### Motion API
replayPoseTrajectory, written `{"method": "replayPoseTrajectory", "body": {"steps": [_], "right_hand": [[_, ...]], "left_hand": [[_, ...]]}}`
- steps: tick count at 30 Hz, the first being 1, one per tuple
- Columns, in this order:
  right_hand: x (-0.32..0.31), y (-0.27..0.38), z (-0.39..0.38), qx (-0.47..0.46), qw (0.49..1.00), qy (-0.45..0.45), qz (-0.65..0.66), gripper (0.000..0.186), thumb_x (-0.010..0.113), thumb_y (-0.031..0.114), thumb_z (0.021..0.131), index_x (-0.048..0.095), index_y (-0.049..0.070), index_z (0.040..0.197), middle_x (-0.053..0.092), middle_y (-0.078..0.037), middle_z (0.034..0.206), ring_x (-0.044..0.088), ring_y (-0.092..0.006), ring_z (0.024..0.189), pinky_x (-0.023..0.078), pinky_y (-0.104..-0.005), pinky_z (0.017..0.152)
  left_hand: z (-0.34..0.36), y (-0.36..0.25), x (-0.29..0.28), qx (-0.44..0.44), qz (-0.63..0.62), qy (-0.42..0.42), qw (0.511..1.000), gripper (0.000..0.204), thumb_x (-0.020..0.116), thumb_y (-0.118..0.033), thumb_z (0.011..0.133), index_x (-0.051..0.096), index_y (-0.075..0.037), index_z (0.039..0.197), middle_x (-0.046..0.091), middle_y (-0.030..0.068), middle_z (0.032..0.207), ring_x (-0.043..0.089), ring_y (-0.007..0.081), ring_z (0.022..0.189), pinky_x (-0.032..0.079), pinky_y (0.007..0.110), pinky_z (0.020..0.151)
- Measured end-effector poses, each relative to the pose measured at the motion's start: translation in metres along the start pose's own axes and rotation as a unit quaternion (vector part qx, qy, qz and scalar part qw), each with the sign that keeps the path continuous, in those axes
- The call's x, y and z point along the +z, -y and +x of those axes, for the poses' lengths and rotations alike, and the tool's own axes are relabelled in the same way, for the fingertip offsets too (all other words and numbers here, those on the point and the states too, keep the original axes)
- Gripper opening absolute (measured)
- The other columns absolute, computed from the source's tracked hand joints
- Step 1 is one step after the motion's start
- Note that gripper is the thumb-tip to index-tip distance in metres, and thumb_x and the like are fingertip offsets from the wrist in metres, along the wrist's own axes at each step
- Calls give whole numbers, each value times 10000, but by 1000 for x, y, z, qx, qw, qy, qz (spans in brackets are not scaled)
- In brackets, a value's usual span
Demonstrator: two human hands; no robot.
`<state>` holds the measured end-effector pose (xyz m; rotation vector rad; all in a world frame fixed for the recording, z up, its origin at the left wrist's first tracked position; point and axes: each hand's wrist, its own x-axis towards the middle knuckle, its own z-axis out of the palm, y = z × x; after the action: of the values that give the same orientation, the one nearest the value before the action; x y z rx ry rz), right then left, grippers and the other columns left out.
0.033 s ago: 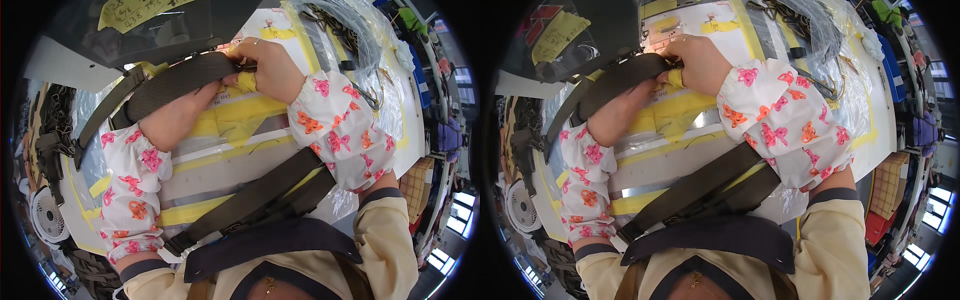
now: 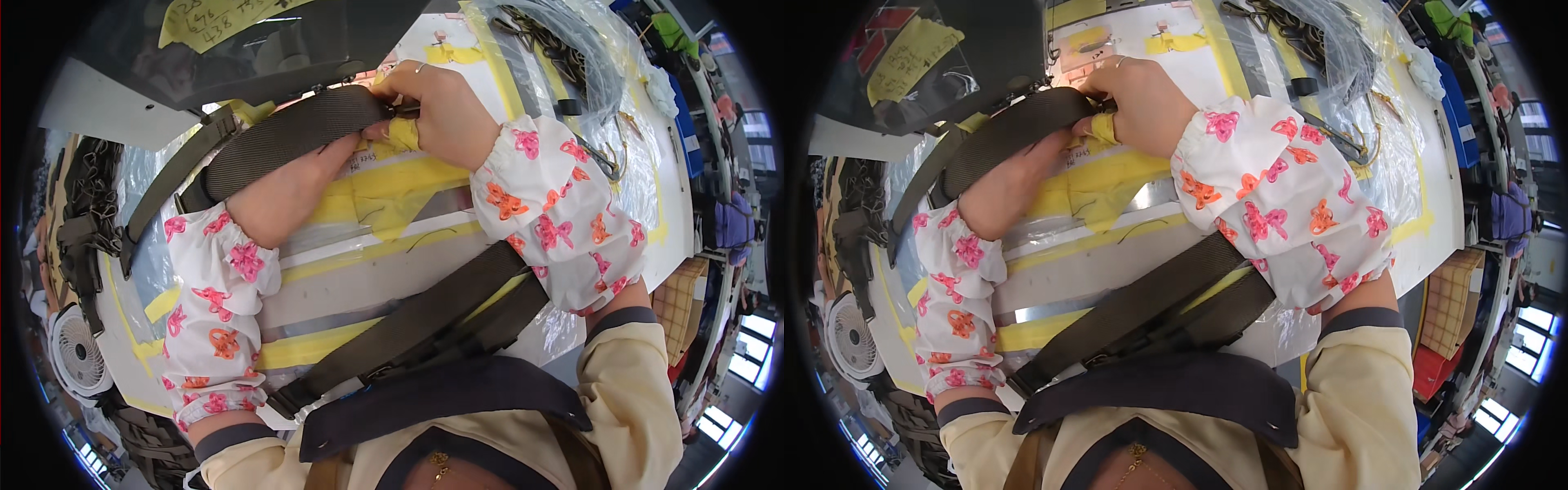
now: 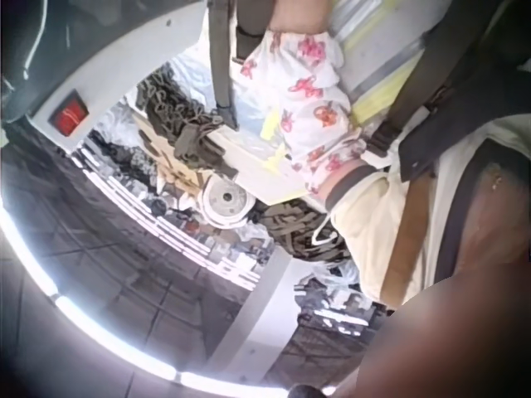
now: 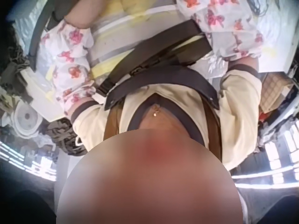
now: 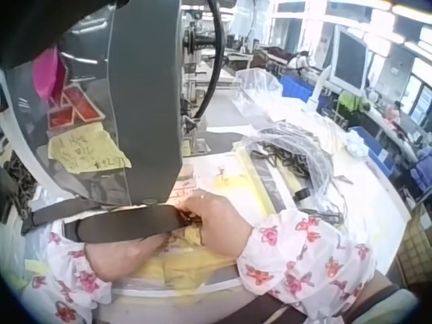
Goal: Using an industrial sewing machine to assemble heavy nylon or leather straps.
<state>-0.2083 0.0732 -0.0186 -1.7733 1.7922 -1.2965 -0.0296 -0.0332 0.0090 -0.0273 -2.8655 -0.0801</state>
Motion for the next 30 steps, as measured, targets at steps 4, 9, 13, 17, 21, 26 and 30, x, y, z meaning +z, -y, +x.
{"method": "replayPoseTrajectory", "body": {"steps": [4,9,13,17,21,26,30], "right_hand": [[-6,3,0,-25,997,69,-33,325,728,54,704,592,-10,992,559,-113,924,592,-218,823,497,-276,711],[-2,17,3,-11,985,99,-143,297,691,49,726,597,3,1004,552,-124,953,584,-257,845,489,-290,750],[7,14,-2,-78,958,70,-267,258,656,21,728,605,10,981,565,-131,1039,583,-294,887,492,-325,757],[11,5,-16,-193,962,2,-193,317,639,-29,634,603,-9,948,602,-119,1061,589,-281,917,500,-336,737],[8,21,-15,-188,949,33,-252,356,619,-20,580,611,-13,936,623,-101,1039,581,-250,933,507,-326,719],[14,25,-13,-167,916,55,-360,323,594,-2,613,624,8,934,617,-73,1083,562,-205,923,480,-314,738],[14,20,-17,-178,921,24,-346,321,595,-10,620,623,11,939,611,-64,1066,553,-213,945,451,-326,779]], "left_hand": [[-5,4,5,-49,-66,34,996,270,513,-68,802,561,-52,1068,601,118,909,571,295,843,453,344,759],[-11,8,14,-78,-166,-19,983,257,497,-148,891,565,-30,1109,618,150,935,589,309,851,470,334,741],[-15,0,15,-151,-232,45,960,250,479,-196,911,544,-61,1111,614,161,919,599,325,807,484,363,704],[-11,-2,9,-167,-240,74,953,238,491,-174,900,539,-61,1104,612,176,888,595,341,781,494,372,660],[-12,-7,12,-114,-97,-16,989,204,556,-120,822,584,-56,1014,625,152,879,611,312,746,494,373,611],[-12,-13,-2,-14,49,-134,990,213,590,-82,720,619,-38,927,632,62,953,597,235,835,486,338,686],[-11,5,10,16,69,-128,989,250,595,-80,675,633,-35,917,618,32,1009,555,204,936,476,316,787]]}}
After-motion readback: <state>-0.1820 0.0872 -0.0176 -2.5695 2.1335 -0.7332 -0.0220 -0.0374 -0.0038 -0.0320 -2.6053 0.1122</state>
